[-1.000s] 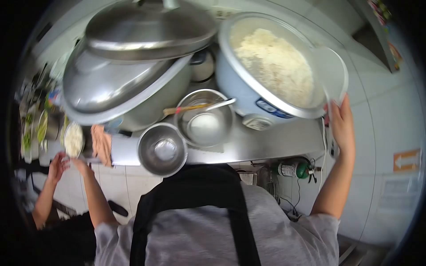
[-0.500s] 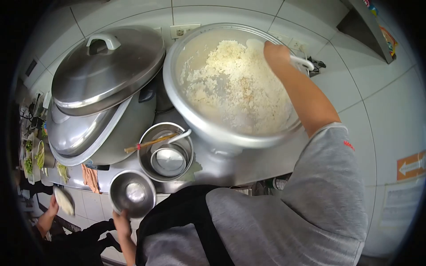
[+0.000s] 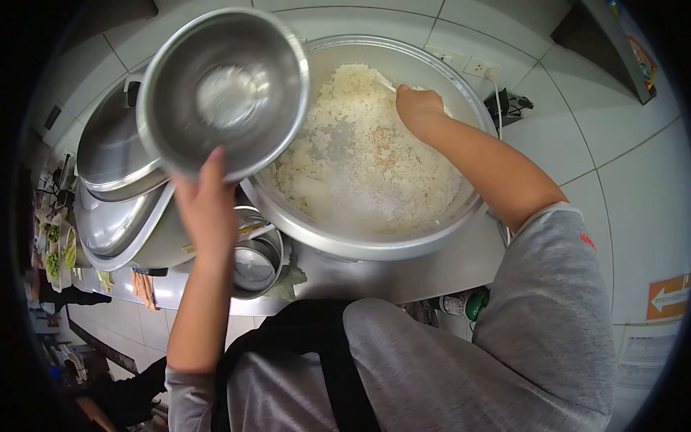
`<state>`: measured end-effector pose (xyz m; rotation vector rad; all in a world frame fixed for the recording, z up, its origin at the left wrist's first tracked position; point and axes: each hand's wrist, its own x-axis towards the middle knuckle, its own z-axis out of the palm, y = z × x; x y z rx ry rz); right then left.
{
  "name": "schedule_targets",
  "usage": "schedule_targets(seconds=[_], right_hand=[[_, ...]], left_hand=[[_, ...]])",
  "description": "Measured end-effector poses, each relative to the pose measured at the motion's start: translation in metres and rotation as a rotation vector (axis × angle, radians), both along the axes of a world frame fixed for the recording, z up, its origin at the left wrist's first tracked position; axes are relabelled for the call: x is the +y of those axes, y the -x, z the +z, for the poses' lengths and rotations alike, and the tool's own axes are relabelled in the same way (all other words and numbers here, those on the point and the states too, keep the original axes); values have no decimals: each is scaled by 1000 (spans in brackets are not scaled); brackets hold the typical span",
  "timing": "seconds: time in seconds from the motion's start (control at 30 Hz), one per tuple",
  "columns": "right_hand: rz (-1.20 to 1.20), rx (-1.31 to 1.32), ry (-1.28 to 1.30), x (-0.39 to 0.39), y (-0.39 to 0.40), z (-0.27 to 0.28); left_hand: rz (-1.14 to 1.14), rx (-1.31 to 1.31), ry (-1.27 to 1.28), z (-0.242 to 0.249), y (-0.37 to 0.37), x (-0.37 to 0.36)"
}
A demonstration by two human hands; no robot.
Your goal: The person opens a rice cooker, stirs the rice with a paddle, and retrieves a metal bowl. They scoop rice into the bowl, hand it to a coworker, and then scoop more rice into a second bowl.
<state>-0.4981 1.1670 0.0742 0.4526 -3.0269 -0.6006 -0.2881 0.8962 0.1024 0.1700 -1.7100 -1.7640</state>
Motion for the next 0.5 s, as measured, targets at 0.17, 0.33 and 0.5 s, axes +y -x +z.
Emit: schedule_targets(seconds=[0.17, 0.33, 0.5], right_hand=[[-44, -155, 88, -12, -14, 3], [-119, -380, 215, -43, -45, 12], [65, -601, 242, -75, -87, 4]], left_hand=[[-84, 158, -121, -6, 51, 25], [-106, 191, -299, 1, 47, 26], [-67, 260, -342, -8, 49, 22]])
